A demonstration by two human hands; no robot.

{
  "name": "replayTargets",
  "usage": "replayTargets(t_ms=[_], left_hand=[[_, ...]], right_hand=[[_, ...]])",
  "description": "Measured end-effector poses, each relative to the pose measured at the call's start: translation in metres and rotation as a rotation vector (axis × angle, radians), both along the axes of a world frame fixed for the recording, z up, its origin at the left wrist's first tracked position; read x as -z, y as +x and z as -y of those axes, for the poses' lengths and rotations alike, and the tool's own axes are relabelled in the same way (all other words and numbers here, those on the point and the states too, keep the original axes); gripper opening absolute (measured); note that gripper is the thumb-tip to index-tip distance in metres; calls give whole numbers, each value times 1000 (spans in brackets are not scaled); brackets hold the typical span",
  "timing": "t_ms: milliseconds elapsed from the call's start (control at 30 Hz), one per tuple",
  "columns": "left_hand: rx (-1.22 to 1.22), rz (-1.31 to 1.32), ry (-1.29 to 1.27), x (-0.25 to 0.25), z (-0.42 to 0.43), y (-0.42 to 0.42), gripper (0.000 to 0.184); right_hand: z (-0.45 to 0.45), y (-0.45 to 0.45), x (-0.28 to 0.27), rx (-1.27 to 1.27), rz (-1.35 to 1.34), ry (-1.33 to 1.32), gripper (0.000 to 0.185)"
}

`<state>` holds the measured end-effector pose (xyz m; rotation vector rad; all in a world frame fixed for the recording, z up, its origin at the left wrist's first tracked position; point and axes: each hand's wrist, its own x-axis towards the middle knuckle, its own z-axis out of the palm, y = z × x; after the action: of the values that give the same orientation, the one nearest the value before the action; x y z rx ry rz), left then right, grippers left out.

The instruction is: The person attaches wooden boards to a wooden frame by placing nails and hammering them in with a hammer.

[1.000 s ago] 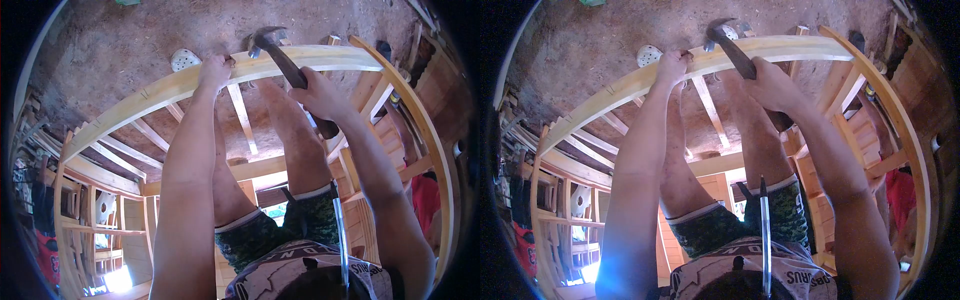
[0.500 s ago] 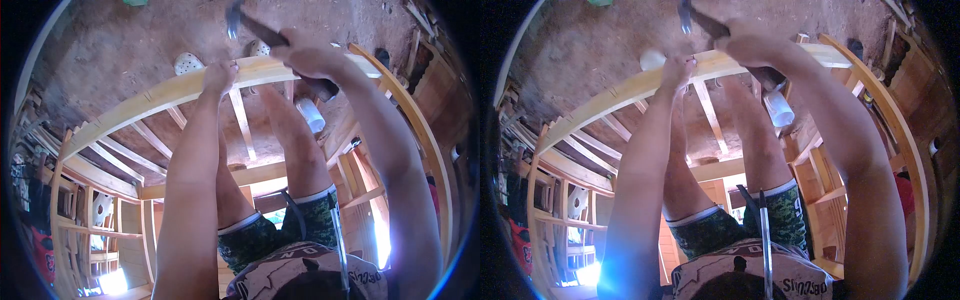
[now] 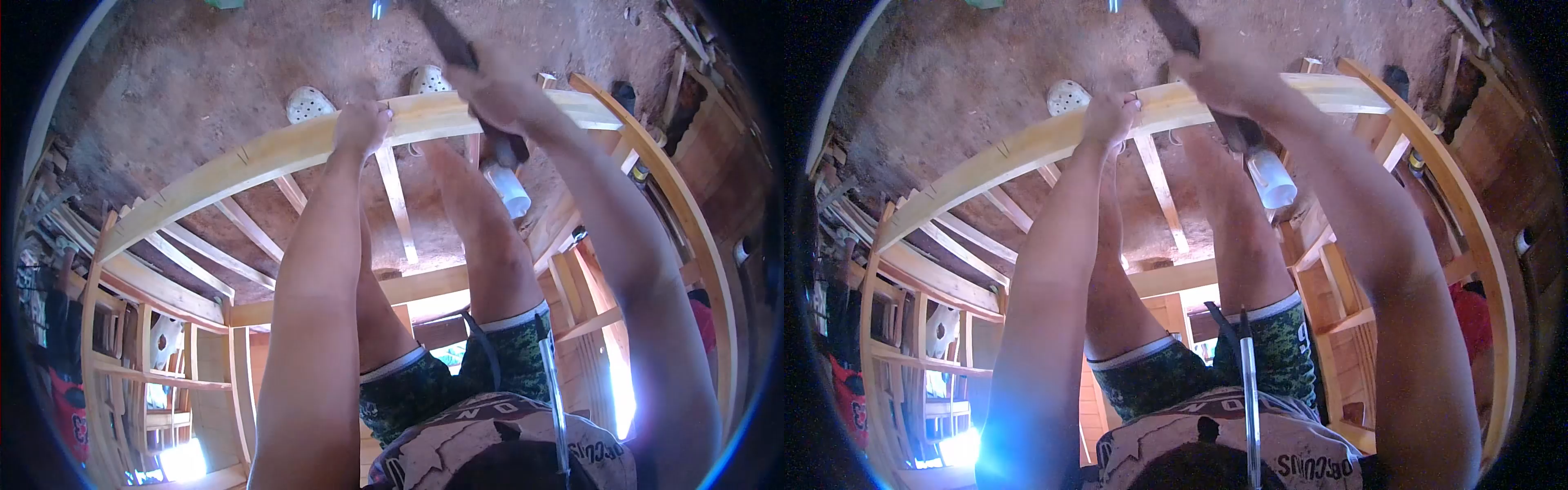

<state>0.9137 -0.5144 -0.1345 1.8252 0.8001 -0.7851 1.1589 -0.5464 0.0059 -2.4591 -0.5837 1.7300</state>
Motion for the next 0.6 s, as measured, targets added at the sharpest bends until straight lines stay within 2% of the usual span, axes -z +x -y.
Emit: replayTargets(t_ms=[67,100,167,200,233,300,333,367,400,433,467,500,533,567,600], left_hand=[[-58,-87,-36,-14,-4,6,29],[-116,-180,-77,-17,-8,12,29],[-165,-135,-48,-9,-7,10,29],[-207,-108,-37,-7,-4,2,30],[-206,-117,-44,-8,-7,0,30],[-265,-252,-255,-6,-23,7,31],[-303,-203,-41,1,-22,0,33],[-303,-203,-40,8,-25,-6,33],[-362,-289,117,13,-29,-12,34],[-417,-374,275,18,-33,-21,35],[-419,-368,281,27,-36,-39,35],[-602,-342,144,41,-43,-59,35],[-689,-330,72,34,-48,-61,35],[-777,-321,2,27,-54,-63,36],[-1026,-353,-145,-6,-64,-50,30]], right_hand=[[36,-4,32,-581,-131,9,39],[27,2,28,-582,-118,12,39],[-1,9,10,-465,-215,-137,38],[-21,13,-13,-291,-205,-85,37],[-21,13,-12,-187,-117,-48,38],[-27,4,-22,90,-32,129,40],[-20,-1,-17,90,-35,126,40],[-9,-9,-7,-35,73,159,42],[2,-16,3,-159,185,194,44],[13,-21,12,-157,188,195,44],[22,-23,23,-452,5,89,44],[19,-19,28,-745,-174,-18,46],[7,-11,24,-744,-166,-11,46],[-12,-3,13,-525,-189,-3,44],[-26,1,5,-304,-214,0,42]])
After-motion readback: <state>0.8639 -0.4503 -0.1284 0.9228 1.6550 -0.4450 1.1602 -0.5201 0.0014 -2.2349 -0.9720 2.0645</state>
